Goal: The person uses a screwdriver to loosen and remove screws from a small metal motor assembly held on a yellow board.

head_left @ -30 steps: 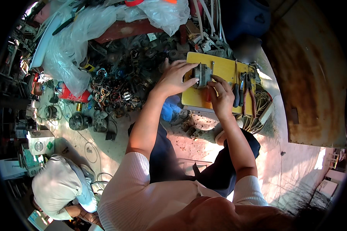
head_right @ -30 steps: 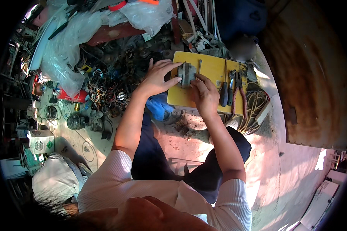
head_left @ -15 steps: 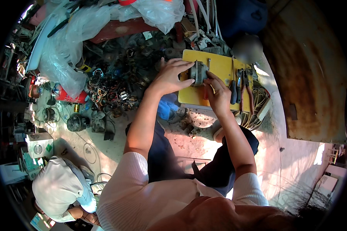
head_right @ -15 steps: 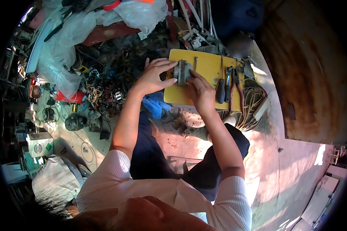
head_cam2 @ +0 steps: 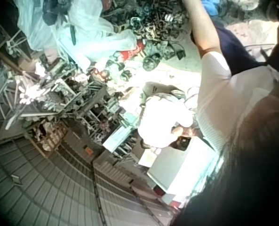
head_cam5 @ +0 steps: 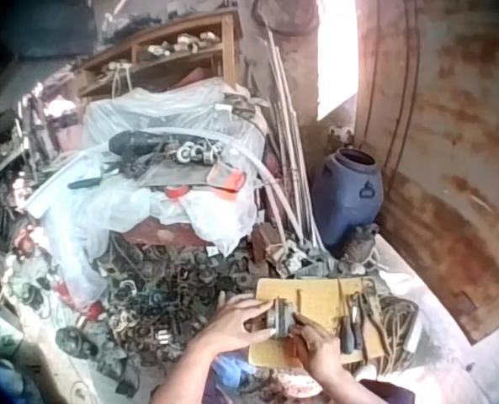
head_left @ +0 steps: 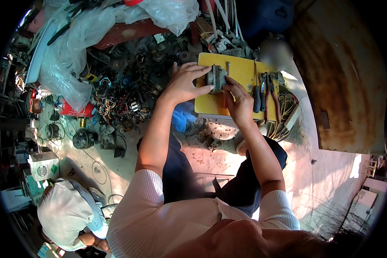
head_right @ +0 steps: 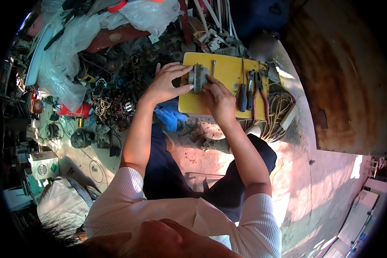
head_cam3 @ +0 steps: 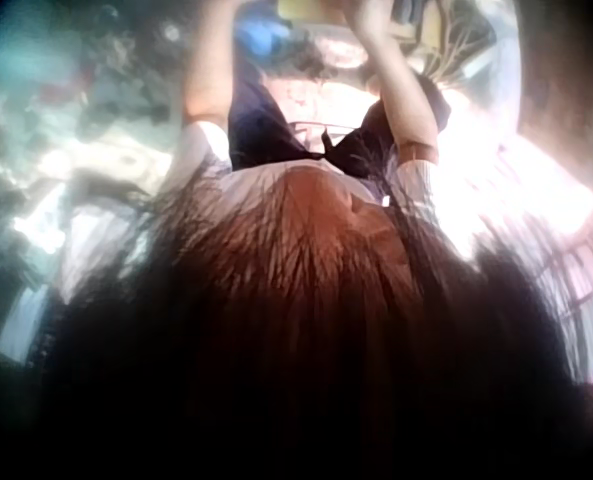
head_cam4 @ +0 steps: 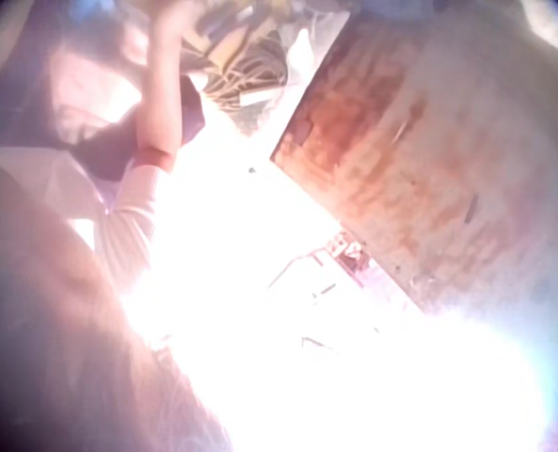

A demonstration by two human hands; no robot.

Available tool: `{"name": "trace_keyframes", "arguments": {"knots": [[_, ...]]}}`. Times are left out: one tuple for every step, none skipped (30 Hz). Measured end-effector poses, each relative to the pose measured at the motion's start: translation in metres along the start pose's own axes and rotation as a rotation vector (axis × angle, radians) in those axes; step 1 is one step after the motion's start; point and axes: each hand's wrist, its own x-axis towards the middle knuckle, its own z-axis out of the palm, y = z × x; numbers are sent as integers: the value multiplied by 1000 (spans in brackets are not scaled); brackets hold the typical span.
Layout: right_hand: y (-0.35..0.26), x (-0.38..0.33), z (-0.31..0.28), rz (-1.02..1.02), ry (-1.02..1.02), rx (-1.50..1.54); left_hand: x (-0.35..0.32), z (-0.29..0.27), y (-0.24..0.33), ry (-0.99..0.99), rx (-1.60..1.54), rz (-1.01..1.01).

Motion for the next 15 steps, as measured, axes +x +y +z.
{"name": "trace_keyframes", "arguments": {"knots": [[0, 0, 0, 2, -4, 1, 0, 0, 0, -2, -3, -4], [0, 0, 0, 3, -7, 1, 0, 0, 0, -3, -7, -8], [0, 0, 1, -22, 11, -5, -1, 0, -1, -5, -10, -12], [2, 1, 2, -46, 28, -13, 0, 1, -2, -8, -22, -20], [3, 1, 2, -71, 46, -20, 1, 3, -4, -11, -34, -27], [3, 1, 2, -69, 44, -20, 2, 3, -6, -13, -46, -35], [2, 1, 2, -67, 42, -19, 1, 3, -5, -14, -38, -29], [2, 1, 1, -64, 40, -18, 1, 1, -5, -14, -30, -23], [2, 1, 1, -58, 38, -18, 1, 0, -4, -15, -22, -16], [2, 1, 1, -51, 35, -19, 0, 0, -3, -14, -13, -13], [2, 1, 1, -45, 33, -19, -1, 0, -2, -13, -3, -10], [2, 1, 1, -46, 34, -16, -1, 0, -2, -12, 7, -7], [2, 0, 1, -46, 35, -13, -1, 0, -3, -13, -12, -16], [3, 0, 2, -47, 36, -10, 0, 1, -4, -15, -31, -25], [3, 0, 2, -45, 33, -14, 1, 2, -5, -16, -51, -34]]}}
